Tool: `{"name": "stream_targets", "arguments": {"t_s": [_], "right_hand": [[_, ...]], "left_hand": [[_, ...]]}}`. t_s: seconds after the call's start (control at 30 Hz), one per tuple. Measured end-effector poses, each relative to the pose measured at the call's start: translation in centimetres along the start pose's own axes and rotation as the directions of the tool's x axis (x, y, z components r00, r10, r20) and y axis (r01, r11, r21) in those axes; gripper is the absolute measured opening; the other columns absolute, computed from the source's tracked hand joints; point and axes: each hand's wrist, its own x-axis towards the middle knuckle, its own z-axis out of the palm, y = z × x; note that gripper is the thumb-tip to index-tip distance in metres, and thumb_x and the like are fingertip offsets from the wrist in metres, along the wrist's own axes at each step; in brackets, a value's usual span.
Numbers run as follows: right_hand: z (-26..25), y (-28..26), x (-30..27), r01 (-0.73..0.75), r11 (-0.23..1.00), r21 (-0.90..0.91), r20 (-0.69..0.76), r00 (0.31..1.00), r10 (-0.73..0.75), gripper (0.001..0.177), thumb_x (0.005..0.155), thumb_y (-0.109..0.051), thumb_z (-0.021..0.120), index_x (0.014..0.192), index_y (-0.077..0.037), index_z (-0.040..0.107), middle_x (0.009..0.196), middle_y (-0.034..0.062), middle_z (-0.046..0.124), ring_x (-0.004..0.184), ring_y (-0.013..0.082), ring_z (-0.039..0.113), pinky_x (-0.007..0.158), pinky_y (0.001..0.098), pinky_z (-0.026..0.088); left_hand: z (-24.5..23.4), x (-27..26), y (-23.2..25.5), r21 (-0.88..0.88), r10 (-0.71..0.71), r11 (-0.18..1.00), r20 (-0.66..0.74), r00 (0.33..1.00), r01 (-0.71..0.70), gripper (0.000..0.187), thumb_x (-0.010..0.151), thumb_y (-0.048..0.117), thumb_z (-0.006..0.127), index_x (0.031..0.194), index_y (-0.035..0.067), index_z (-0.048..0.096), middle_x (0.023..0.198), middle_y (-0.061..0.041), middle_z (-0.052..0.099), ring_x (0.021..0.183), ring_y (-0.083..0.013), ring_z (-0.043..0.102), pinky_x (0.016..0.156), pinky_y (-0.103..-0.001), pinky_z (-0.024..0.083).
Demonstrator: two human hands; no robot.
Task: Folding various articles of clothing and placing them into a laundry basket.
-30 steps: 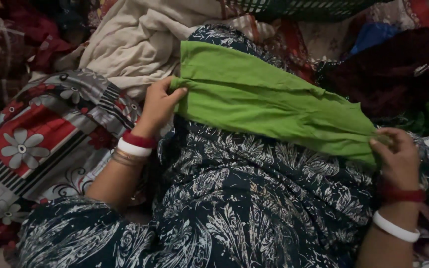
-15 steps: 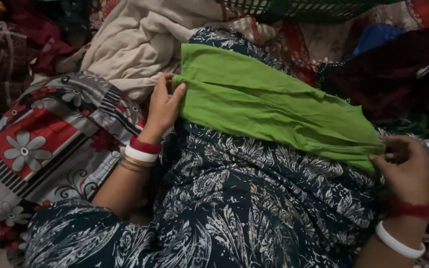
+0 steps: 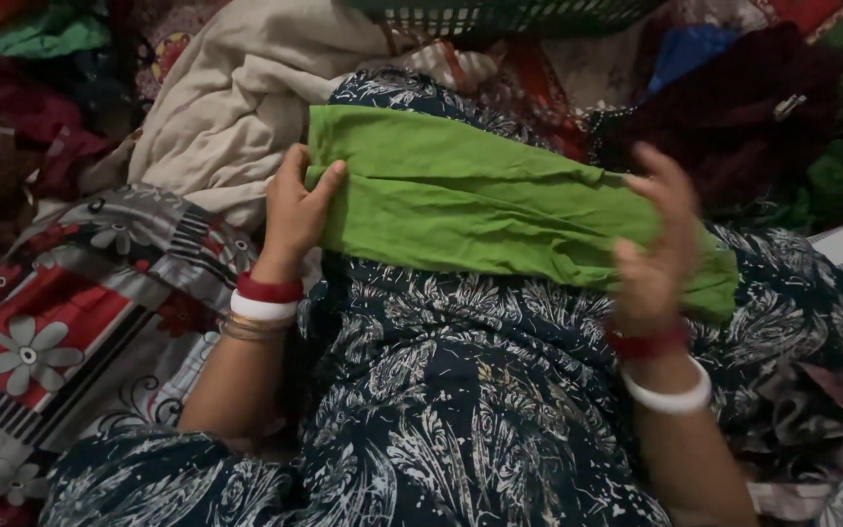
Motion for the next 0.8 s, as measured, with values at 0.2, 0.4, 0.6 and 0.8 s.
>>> {"name": "stream_targets", "arguments": {"t_s": [0.2,0.4,0.6,0.8], "right_hand": [[9.5,4.7,1.1,0.112,0.977,-0.181,0.242,0.968,-0.066,0.072,0.104,-0.054,0.037,0.164,-0.015,0.032,0.174,0.0126,0.026,0.164,0.0312,0.024,0.137,0.0544,0.017],[12.5,4.4,-1.3,0.108,0.968,-0.226,0.352,0.936,-0.023,0.087,0.104,-0.073,0.020,0.168,-0.014,0.015,0.177,0.0112,0.016,0.165,0.0296,0.016,0.136,0.0545,0.007],[14.9,-0.2,-2.4,0.160,0.985,-0.063,0.416,0.902,-0.120,0.086,0.106,-0.071,0.025,0.169,-0.015,0.012,0.178,0.0112,0.015,0.167,0.0306,0.015,0.138,0.0558,0.006],[14.2,-1.2,-2.5,0.114,0.969,0.217,0.432,0.880,-0.201,0.083,0.107,-0.072,0.030,0.170,-0.019,0.013,0.177,0.0112,0.017,0.167,0.0306,0.017,0.137,0.0543,0.009]], "left_hand": [[-0.9,-1.0,2.9,-0.452,0.026,0.892,0.105,0.994,0.025,0.037,0.104,0.020,0.067,0.132,-0.001,0.058,0.121,-0.007,0.069,0.106,-0.0115,0.064,0.092,-0.025,0.053],[-4.9,-3.5,8.4,-0.527,-0.096,0.835,0.142,0.985,0.157,0.045,0.104,0.019,0.062,0.142,-0.004,0.055,0.125,-0.009,0.068,0.104,-0.0134,0.066,0.091,-0.027,0.055],[-9.7,-6.3,14.2,-0.690,0.025,0.720,0.133,0.991,0.074,0.052,0.107,0.016,0.056,0.154,-0.005,0.046,0.135,-0.015,0.066,0.113,-0.0213,0.069,0.100,-0.036,0.057],[-8.7,-7.3,15.6,-0.780,0.050,0.620,0.146,0.988,0.084,0.065,0.104,0.014,0.060,0.161,-0.002,0.036,0.131,-0.016,0.065,0.107,-0.0214,0.069,0.097,-0.036,0.058]]}}
